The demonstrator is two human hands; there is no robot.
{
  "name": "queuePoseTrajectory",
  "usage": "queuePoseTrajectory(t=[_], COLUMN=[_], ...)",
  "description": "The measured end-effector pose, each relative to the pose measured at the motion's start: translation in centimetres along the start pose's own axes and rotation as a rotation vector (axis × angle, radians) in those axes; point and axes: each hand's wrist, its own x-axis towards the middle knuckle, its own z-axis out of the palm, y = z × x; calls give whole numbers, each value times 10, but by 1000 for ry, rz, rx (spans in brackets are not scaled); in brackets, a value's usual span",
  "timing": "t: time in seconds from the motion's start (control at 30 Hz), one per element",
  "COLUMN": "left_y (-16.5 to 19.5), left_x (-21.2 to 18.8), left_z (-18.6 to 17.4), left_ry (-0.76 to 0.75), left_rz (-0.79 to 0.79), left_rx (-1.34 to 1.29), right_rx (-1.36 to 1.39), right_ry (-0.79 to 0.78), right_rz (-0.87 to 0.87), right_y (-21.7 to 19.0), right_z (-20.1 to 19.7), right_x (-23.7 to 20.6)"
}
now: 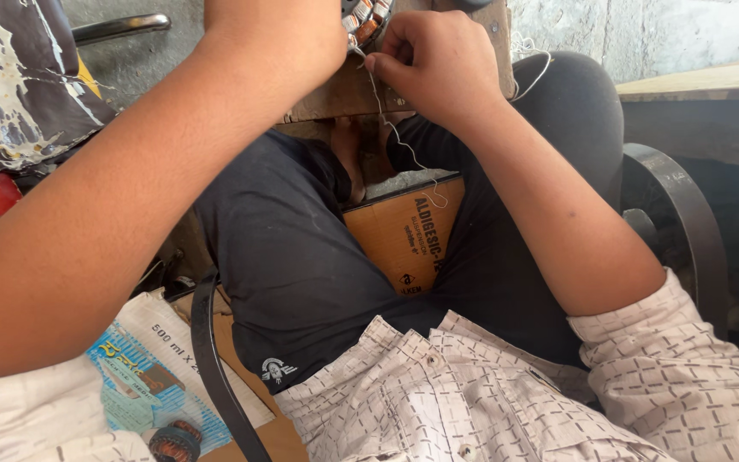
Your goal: The person sits at a low wooden workbench and uses a screwdriver to adjust and secure a circular electrical component with copper windings. They repeatedly tighten and reposition the component while handling thin wires.
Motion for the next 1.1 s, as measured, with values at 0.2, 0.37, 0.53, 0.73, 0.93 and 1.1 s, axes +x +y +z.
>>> queuePoseTrajectory(t=[0.2,0.37,0.53,0.73,0.93,1.1], left_y=[-2,-1,-2,-4,-2,-39], left_x=[-2,7,11,9,14,-16], left_z=[5,15,18,17,7,21], left_ry=[172,189,117,21,-22,116], left_rz=[85,69,63,47,3,-197], left_rx=[36,62,88,98,-39,-807], right_rx=[-16,-28,-17,-39,17,-44], right_ry=[2,17,-2,-13,44,164], right_rz=[-12,-34,-3,-2,-64,-66], right_y=[-2,-2,-1,1,-4,-20], right_z=[-1,0,3,3,-2,8], right_x=[-1,-2,0,2,1,-7])
